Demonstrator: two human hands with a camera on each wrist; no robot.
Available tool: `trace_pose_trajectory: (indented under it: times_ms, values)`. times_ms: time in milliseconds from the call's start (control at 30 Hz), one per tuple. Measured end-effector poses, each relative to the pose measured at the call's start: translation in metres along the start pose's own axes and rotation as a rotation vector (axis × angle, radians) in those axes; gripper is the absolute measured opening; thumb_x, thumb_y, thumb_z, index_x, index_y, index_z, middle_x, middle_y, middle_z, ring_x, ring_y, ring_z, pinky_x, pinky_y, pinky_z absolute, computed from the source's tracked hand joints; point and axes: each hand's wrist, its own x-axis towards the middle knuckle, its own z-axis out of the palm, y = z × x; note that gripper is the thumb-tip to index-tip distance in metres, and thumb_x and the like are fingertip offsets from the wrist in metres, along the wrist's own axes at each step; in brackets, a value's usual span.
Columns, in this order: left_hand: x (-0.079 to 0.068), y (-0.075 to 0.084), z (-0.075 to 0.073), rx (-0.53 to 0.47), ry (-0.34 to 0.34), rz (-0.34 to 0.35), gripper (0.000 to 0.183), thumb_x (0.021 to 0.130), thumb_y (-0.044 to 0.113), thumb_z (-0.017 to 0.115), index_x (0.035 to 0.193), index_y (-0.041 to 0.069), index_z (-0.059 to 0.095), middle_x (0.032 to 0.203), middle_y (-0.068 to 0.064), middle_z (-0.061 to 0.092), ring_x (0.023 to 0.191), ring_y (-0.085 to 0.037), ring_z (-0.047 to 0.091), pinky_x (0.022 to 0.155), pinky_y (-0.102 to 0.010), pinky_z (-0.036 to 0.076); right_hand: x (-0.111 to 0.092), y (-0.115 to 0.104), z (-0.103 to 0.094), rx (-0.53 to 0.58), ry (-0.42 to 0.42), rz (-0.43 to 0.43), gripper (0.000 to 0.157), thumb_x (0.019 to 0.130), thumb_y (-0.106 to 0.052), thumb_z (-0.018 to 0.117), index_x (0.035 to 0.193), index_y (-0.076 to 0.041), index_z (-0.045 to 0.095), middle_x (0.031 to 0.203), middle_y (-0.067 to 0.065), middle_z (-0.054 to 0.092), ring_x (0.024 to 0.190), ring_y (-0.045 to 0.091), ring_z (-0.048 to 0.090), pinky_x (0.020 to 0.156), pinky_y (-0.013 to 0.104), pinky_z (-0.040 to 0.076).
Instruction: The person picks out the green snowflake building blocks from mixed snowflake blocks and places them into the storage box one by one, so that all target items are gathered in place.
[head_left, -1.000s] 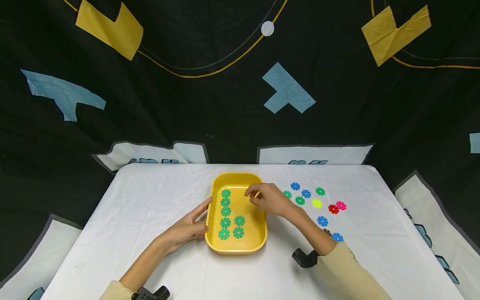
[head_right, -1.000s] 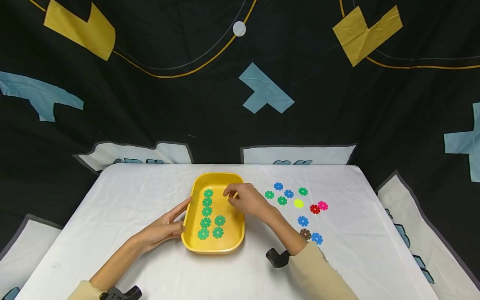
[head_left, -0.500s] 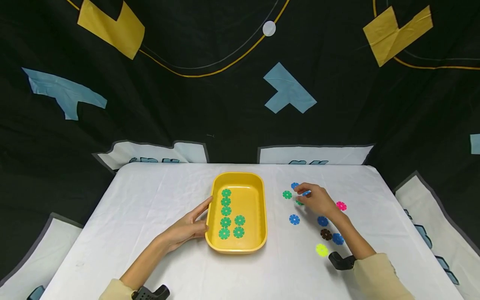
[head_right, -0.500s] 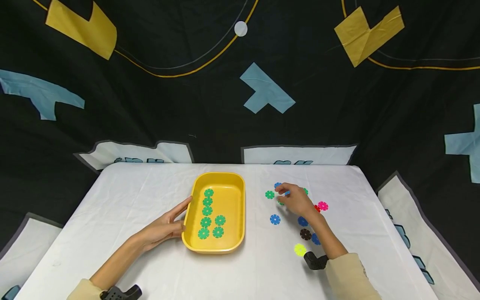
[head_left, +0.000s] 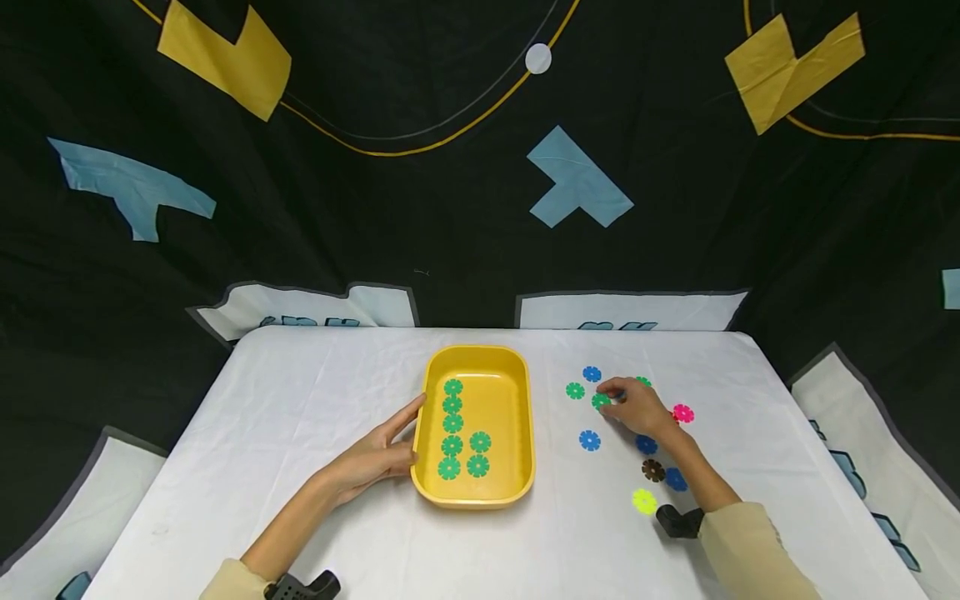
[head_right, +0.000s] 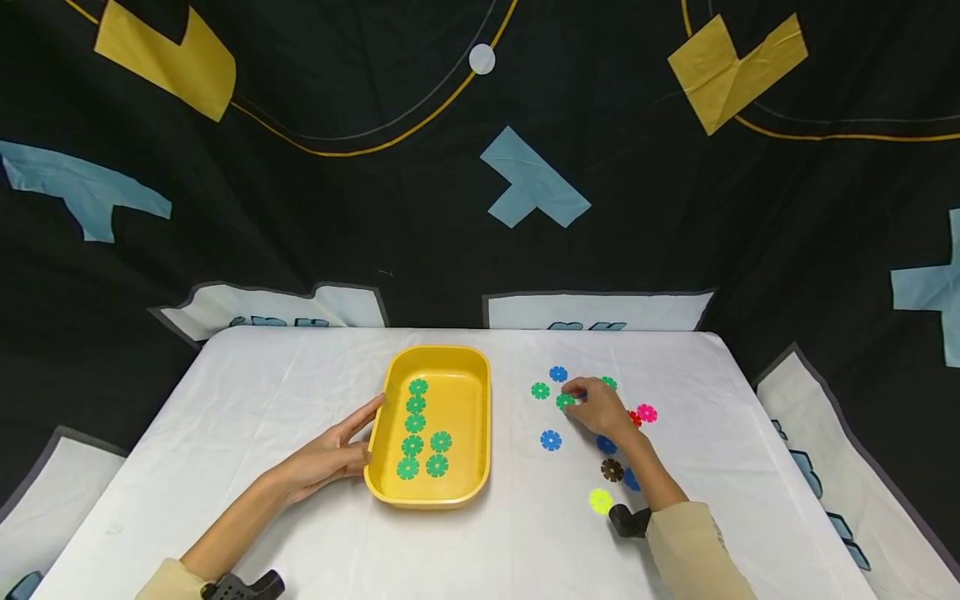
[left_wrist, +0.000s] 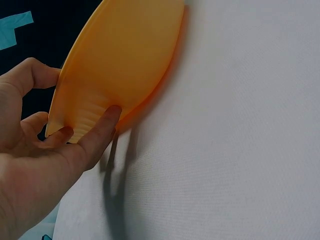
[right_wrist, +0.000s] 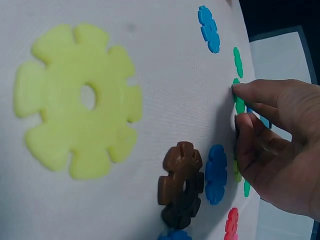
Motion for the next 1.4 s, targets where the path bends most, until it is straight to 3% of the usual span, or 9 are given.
trace_pose_trajectory:
  times_ms: [167,367,533,667,800,1067,1400]
  values:
    - [-0.001,0.001,0.001,-0.003,-0.008,0.004,0.091,0.088,0.0,0.057,0.162,0.029,0.012,0.167,-0.005,-0.001,0.124,-0.034,0.055,0.098,-0.043,0.05,0.001,-0.003,0.002,-0.008,-0.006,0.026,0.027,0.086,-0.006,0.073,0.111,0.002,0.068,0.1,0.012,0.061,0.092,0.029,0.055,0.08,0.04,0.052]
    - [-0.001,0.0,0.002,-0.003,-0.01,0.005,0.092,0.088,0.0,0.057,0.162,0.028,0.012,0.167,-0.005,-0.001,0.123,-0.034,0.055,0.097,-0.042,0.05,0.0,-0.008,0.001,0.002,-0.019,0.021,0.023,0.086,-0.001,0.07,0.107,-0.004,0.061,0.086,0.008,0.053,0.08,0.025,0.052,0.066,0.032,0.047]
    - [-0.001,0.0,0.002,-0.005,-0.01,0.004,0.092,0.087,0.0,0.058,0.162,0.028,0.012,0.167,-0.004,0.0,0.123,-0.034,0.055,0.097,-0.042,0.05,-0.001,-0.018,0.0,0.028,-0.015,-0.022,0.019,0.091,-0.001,0.064,0.109,-0.007,0.063,0.091,0.01,0.061,0.082,0.026,0.056,0.063,0.032,0.052]
    - [-0.001,0.001,0.002,-0.007,-0.006,-0.001,0.092,0.088,0.001,0.058,0.162,0.029,0.012,0.167,-0.003,0.0,0.123,-0.034,0.055,0.098,-0.042,0.05,-0.002,-0.037,-0.001,0.076,0.002,-0.066,0.018,0.094,-0.003,0.063,0.111,-0.008,0.065,0.104,0.012,0.066,0.093,0.029,0.061,0.072,0.037,0.056]
    - [0.0,0.001,0.002,-0.01,-0.004,-0.004,0.09,0.089,0.002,0.058,0.162,0.03,0.013,0.167,-0.004,0.0,0.124,-0.034,0.055,0.097,-0.042,0.05,-0.003,-0.063,-0.001,0.151,-0.007,-0.107,0.018,0.094,-0.003,0.064,0.111,-0.009,0.067,0.105,0.009,0.067,0.092,0.027,0.063,0.077,0.037,0.057]
    - [0.0,0.001,0.0,0.001,-0.008,0.004,0.091,0.088,0.001,0.057,0.162,0.029,0.012,0.167,-0.003,0.0,0.125,-0.034,0.054,0.097,-0.041,0.05,0.001,-0.112,0.01,0.253,-0.129,-0.214,0.021,0.093,0.003,0.062,0.111,-0.006,0.069,0.104,0.006,0.068,0.088,0.024,0.063,0.075,0.031,0.058]
    - [0.0,0.002,0.0,0.008,-0.005,0.008,0.09,0.089,0.0,0.057,0.162,0.029,0.012,0.167,-0.003,0.0,0.123,-0.034,0.056,0.097,-0.042,0.051,0.014,-0.146,0.041,0.14,-0.222,-0.292,0.024,0.091,0.007,0.063,0.107,-0.009,0.071,0.101,0.001,0.067,0.09,0.02,0.06,0.081,0.029,0.055]
